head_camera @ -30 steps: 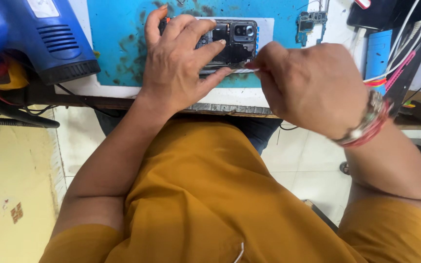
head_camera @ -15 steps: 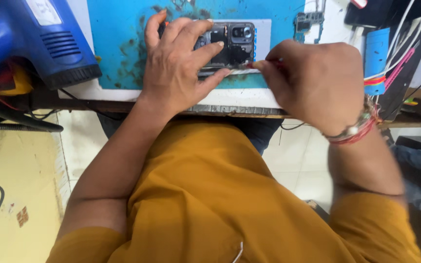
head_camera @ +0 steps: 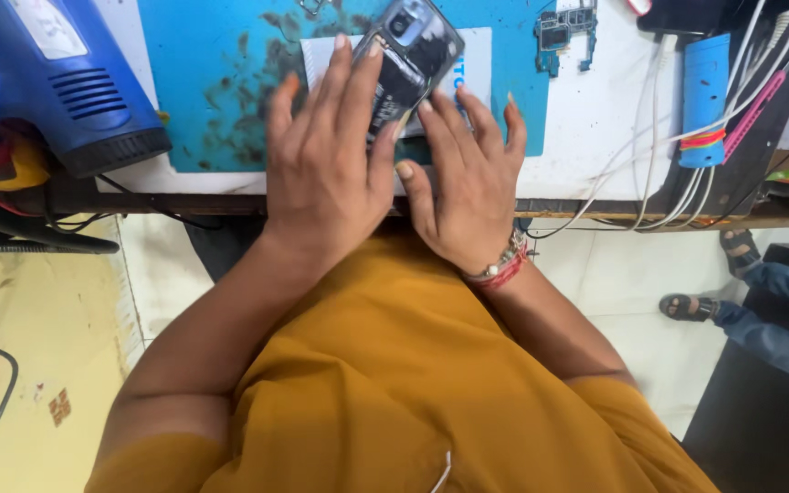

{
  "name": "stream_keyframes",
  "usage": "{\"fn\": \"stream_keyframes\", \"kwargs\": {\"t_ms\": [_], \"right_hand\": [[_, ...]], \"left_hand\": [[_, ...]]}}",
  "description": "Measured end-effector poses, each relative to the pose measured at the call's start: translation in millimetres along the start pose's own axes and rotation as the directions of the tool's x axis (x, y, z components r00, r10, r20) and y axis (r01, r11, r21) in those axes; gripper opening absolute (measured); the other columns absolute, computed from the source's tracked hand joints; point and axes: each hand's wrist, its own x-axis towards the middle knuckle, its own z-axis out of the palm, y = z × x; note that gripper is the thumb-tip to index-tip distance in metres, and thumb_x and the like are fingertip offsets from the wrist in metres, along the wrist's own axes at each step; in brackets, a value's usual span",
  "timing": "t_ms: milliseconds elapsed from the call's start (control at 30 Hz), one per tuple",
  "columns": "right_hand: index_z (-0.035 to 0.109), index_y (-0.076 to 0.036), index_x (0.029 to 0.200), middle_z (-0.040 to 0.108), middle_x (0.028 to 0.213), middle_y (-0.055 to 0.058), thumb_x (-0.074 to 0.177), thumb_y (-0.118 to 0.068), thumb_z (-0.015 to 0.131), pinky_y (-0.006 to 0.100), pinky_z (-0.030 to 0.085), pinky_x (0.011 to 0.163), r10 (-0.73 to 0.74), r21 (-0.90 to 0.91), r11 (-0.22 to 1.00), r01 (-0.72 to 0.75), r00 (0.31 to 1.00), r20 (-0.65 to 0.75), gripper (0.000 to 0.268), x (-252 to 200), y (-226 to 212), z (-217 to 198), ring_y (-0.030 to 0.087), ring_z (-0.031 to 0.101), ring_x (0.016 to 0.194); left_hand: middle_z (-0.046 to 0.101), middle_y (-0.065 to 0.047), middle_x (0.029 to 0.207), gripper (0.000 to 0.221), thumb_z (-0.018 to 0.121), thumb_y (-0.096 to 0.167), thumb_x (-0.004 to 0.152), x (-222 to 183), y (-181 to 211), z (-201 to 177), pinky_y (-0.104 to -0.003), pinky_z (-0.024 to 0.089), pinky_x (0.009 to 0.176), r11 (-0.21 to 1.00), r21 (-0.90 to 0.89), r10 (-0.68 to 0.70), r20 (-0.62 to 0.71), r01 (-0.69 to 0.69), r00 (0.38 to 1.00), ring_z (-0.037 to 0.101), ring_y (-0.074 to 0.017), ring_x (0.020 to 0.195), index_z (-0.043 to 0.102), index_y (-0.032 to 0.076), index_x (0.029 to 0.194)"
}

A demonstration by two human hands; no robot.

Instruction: The person uses a pink plastic tool to pry and separate the back cover of a smartphone. They then use a red screwdriver to remove screws from the camera module area and continue prying to detach the back cover, exposing the internal components.

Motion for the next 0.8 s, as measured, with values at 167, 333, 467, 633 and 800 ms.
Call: {"fn": "stream_keyframes", "kwargs": {"t_ms": [167, 333, 467, 633, 800], "right_hand": [[0.055, 0.003, 0.140, 0.055, 0.146, 0.021, 0.094, -0.039, 0.076, 0.062, 0.017, 0.118, -0.024, 0.044, 0.999, 0.023, 0.999, 0.032, 0.066, 35.3, 11.5, -2.4, 0.040, 0.046, 0.136], [0.056, -0.006, 0.148, 0.054, 0.156, 0.015, 0.089, -0.024, 0.080, 0.064, 0.015, 0.125, -0.270, 0.143, 0.960, 0.240, 0.930, 0.251, 0.066, 63.0, 30.3, -11.8, 0.035, 0.047, 0.142], [0.061, -0.012, 0.150, 0.055, 0.161, 0.010, 0.086, -0.009, 0.078, 0.061, 0.014, 0.128, -0.388, 0.061, 0.920, 0.387, 0.875, 0.290, 0.066, 68.0, 36.4, -15.9, 0.034, 0.043, 0.153], [0.069, -0.008, 0.127, 0.061, 0.146, 0.012, 0.085, -0.010, 0.082, 0.060, 0.023, 0.124, -0.263, 0.264, 0.937, 0.230, 0.960, 0.096, 0.044, 44.8, 33.5, -18.6, 0.037, 0.048, 0.143], [0.069, -0.005, 0.116, 0.068, 0.134, 0.015, 0.088, -0.004, 0.077, 0.056, 0.039, 0.120, -0.045, 0.267, 0.961, 0.072, 0.993, -0.106, 0.030, 7.9, 39.4, -13.1, 0.038, 0.059, 0.134]], "left_hand": [[0.057, -0.019, 0.148, 0.048, 0.060, 0.009, 0.105, -15.7, 11.5, -12.6, -0.034, 0.058, 0.096, 0.816, -0.543, -0.157, 0.125, 0.200, 0.980, 0.074, -0.0241, 0.111, 0.043, 0.001, 0.149], [0.065, -0.005, 0.141, 0.049, 0.077, 0.012, 0.100, -18.2, -7.6, -11.4, -0.033, 0.054, 0.096, 0.982, -0.189, -0.013, -0.014, 0.011, 1.000, 0.072, -0.0227, 0.116, 0.052, 0.014, 0.143], [0.057, -0.012, 0.147, 0.073, 0.087, 0.033, 0.094, -0.1, -32.0, -15.9, -0.050, 0.037, 0.118, 0.989, -0.080, 0.125, -0.009, -0.125, 0.992, 0.055, -0.0319, 0.137, 0.046, 0.007, 0.148], [0.053, -0.017, 0.151, 0.089, 0.090, 0.048, 0.091, 14.1, -38.4, -9.9, -0.058, 0.023, 0.125, 0.988, -0.102, 0.127, 0.074, -0.119, 0.989, 0.048, -0.0346, 0.143, 0.044, 0.001, 0.152], [0.058, -0.019, 0.145, 0.091, 0.087, 0.046, 0.088, 17.5, -38.4, -4.1, -0.064, 0.009, 0.125, 0.994, -0.051, 0.104, 0.166, -0.097, 0.981, 0.047, -0.0373, 0.143, 0.045, 0.000, 0.153]]}}
